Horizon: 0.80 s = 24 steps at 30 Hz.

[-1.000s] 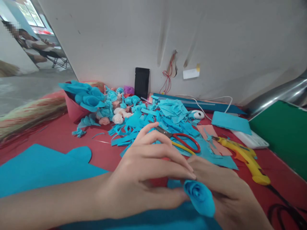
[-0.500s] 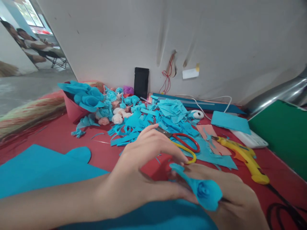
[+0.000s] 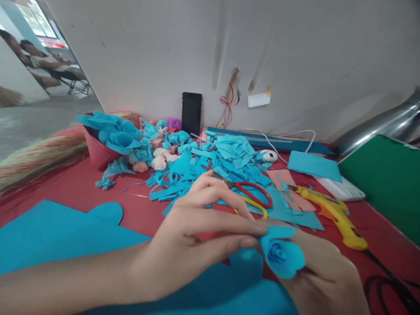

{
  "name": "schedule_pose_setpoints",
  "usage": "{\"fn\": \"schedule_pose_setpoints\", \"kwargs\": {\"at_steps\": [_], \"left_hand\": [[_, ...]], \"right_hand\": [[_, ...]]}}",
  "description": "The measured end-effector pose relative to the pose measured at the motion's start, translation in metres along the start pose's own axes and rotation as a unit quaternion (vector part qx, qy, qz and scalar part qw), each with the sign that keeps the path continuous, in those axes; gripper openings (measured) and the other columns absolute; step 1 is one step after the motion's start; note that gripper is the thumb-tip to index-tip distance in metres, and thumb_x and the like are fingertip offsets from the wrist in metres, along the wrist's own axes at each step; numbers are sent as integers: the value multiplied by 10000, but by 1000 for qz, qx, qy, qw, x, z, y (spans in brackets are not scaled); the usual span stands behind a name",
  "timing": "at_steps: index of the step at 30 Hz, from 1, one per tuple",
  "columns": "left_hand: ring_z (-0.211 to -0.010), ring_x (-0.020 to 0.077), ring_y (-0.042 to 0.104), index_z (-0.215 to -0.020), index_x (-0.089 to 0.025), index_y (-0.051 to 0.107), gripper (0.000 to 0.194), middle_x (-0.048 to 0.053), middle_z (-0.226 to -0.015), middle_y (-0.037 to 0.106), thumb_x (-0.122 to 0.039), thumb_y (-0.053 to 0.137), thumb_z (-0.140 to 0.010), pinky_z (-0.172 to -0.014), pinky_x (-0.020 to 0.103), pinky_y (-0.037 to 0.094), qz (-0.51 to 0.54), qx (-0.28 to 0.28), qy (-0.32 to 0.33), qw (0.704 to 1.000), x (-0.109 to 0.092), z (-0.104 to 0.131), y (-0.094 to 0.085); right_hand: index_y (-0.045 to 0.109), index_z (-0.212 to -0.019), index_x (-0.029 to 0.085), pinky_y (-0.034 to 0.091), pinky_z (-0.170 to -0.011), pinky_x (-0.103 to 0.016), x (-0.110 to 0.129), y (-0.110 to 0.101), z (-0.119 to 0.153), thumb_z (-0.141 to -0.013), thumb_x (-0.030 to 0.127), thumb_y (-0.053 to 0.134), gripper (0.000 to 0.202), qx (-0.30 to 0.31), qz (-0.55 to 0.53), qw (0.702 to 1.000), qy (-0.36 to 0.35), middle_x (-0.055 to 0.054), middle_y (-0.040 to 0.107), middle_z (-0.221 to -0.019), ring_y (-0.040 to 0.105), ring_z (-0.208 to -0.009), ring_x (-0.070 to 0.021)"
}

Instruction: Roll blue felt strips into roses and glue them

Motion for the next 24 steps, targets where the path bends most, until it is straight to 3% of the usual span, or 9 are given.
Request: {"fn": "schedule_pose_setpoints", "kwargs": {"at_steps": [3,7,10,13,19,24], "left_hand": [[-781,127,574,-762,-138,692,75,32,-790,647,-183,631,-762,-901,299,380,17,-5,11,1000,-1,0,1],[-773,122,577,-738,-136,694,79,29,-756,659,-202,651,-744,-857,273,414,18,-14,15,1000,-2,0,1],[-757,118,576,-726,-136,692,93,28,-733,655,-214,647,-747,-833,263,435,18,-13,17,1000,-2,-1,1],[-736,103,575,-715,-123,688,77,24,-721,645,-191,657,-736,-838,242,438,21,-7,19,1000,-2,-2,1],[-724,99,566,-722,-117,666,63,15,-748,618,-126,706,-674,-848,258,433,42,2,8,999,0,-1,3],[-727,115,550,-750,-127,656,58,25,-769,610,-112,679,-698,-831,307,432,60,3,-8,998,3,1,4]], "right_hand": [[530,-616,250,489,-521,-97,1,0,3,-813,234,498,200,4,6,1000,-18,84,583,-574,589,-508,-84],[522,-606,232,427,-414,-100,1,1,8,-842,259,489,239,20,2,1000,-15,71,516,-503,529,-416,-72],[574,-682,270,454,-478,-113,1,3,9,-856,274,483,195,40,-37,999,-5,74,536,-566,558,-481,-78],[610,-740,313,474,-502,-130,0,4,10,-858,284,482,176,57,-66,996,2,76,550,-593,555,-486,-85],[637,-736,280,455,-461,-100,3,3,7,-829,224,528,153,70,-79,994,18,72,573,-562,555,-464,-76],[690,-738,254,485,-438,-170,9,7,-2,-840,421,487,283,66,-70,995,24,7,598,-549,590,-495,-142]]}}
Point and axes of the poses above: each hand's wrist, its own z-axis away from the middle knuckle, its own y-axis out of the palm, x = y × z, the point moved 6 cm from there along -z, towards the middle knuckle
